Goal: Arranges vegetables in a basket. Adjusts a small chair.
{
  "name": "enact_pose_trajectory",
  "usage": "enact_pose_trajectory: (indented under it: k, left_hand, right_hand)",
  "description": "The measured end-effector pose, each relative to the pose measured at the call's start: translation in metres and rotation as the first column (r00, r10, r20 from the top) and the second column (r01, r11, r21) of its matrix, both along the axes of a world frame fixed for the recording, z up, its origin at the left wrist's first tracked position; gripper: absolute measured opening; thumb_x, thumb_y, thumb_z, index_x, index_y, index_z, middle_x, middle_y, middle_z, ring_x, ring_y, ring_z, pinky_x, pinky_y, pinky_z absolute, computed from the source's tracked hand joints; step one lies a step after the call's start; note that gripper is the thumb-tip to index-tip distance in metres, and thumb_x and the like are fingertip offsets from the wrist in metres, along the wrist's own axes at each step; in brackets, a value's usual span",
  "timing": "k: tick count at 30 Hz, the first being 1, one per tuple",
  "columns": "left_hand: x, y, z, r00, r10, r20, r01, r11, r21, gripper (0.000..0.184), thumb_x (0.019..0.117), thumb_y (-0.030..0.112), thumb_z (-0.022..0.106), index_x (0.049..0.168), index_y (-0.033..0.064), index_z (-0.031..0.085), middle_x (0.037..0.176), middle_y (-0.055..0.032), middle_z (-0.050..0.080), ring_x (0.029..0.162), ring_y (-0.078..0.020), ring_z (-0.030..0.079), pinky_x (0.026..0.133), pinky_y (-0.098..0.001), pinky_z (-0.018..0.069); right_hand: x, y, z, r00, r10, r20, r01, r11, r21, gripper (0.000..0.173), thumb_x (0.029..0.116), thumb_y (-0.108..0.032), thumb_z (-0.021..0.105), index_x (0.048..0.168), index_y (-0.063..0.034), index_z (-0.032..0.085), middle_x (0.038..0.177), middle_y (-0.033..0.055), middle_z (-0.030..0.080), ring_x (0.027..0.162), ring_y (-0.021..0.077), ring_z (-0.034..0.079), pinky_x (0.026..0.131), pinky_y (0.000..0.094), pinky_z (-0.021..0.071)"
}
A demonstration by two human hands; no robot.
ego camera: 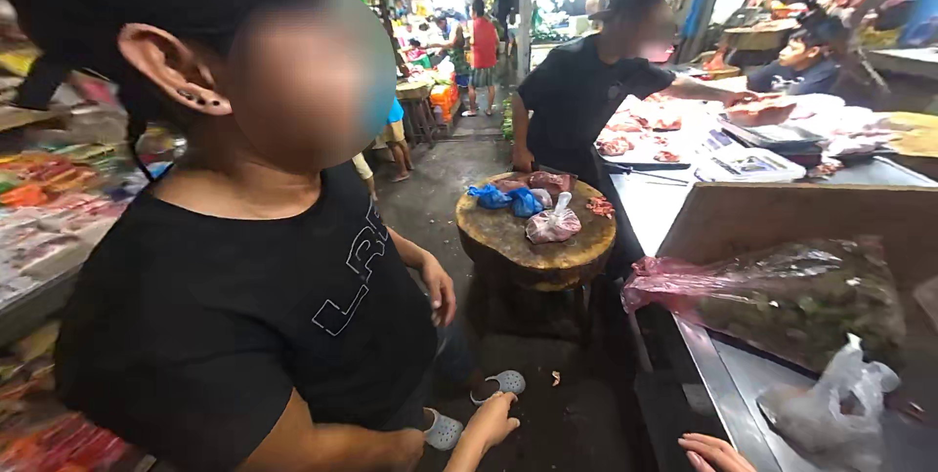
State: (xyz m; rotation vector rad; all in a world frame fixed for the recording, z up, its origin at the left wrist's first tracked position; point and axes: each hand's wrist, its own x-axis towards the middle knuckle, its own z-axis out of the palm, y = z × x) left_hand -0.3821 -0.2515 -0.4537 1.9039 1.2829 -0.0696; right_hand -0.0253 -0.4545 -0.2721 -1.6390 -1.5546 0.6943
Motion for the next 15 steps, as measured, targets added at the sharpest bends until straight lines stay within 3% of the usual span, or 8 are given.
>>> enact_pose_trajectory:
  k: [3,6,8,11,15]
  left_hand:
    - [0.01,0.005,0.006,0.99,-0.142,0.004,0.142,0.989,0.04,0.049,0.0965,0.026,0.069,0.139,0.0052,0.059,0.132,-0.0199,0.064,0.125,-0.0329,0.061,0.111,-0.0503,0.0462]
    - [0.025,0.005,0.009,0.942,-0.334,0.026,0.33,0.939,0.098,0.049,0.0968,0.03,0.068,0.14,0.0085,0.06,0.134,-0.0179,0.064,0.125,-0.031,0.062,0.111,-0.0507,0.0464]
    - [0.029,-0.002,0.012,0.882,-0.467,0.065,0.457,0.88,0.13,0.049,0.0962,0.029,0.069,0.139,0.009,0.061,0.133,-0.0185,0.065,0.121,-0.0313,0.064,0.108,-0.0513,0.049]
    - [0.024,-0.016,0.021,0.74,-0.664,0.107,0.646,0.746,0.165,0.05,0.0958,0.033,0.069,0.141,0.012,0.06,0.131,-0.0152,0.066,0.118,-0.0279,0.066,0.105,-0.0488,0.0518]
    - [-0.01,-0.027,0.037,0.501,-0.852,0.155,0.849,0.518,0.101,0.05,0.0963,0.031,0.068,0.142,0.0115,0.059,0.13,-0.0131,0.066,0.112,-0.0233,0.068,0.102,-0.0432,0.0546]
  right_hand:
    - [-0.004,-0.015,-0.046,0.994,-0.112,-0.01,0.112,0.992,0.056,0.026,0.1029,-0.015,0.058,0.117,-0.0024,0.075,0.121,0.0131,0.073,0.117,0.0203,0.068,0.108,0.038,0.0513]
    - [-0.034,-0.032,-0.08,0.949,-0.313,-0.026,0.314,0.948,0.06,0.027,0.1025,-0.024,0.057,0.115,-0.0148,0.078,0.114,0.0001,0.075,0.108,0.0099,0.07,0.101,0.032,0.0561]
    - [-0.067,-0.038,-0.07,0.922,-0.379,-0.076,0.375,0.925,-0.062,0.03,0.1047,-0.025,0.054,0.118,-0.0123,0.077,0.116,0.0044,0.074,0.11,0.0143,0.069,0.103,0.0364,0.0541]
    - [-0.118,-0.039,-0.055,0.889,-0.44,-0.13,0.4,0.882,-0.248,0.036,0.1093,-0.026,0.047,0.128,-0.0072,0.072,0.127,0.0137,0.071,0.123,0.0238,0.065,0.113,0.0436,0.0457]
    - [-0.202,-0.038,-0.076,0.788,-0.554,-0.269,0.45,0.816,-0.362,0.044,0.1122,-0.032,0.039,0.136,-0.0061,0.066,0.132,0.0154,0.068,0.125,0.0259,0.064,0.114,0.0462,0.044]
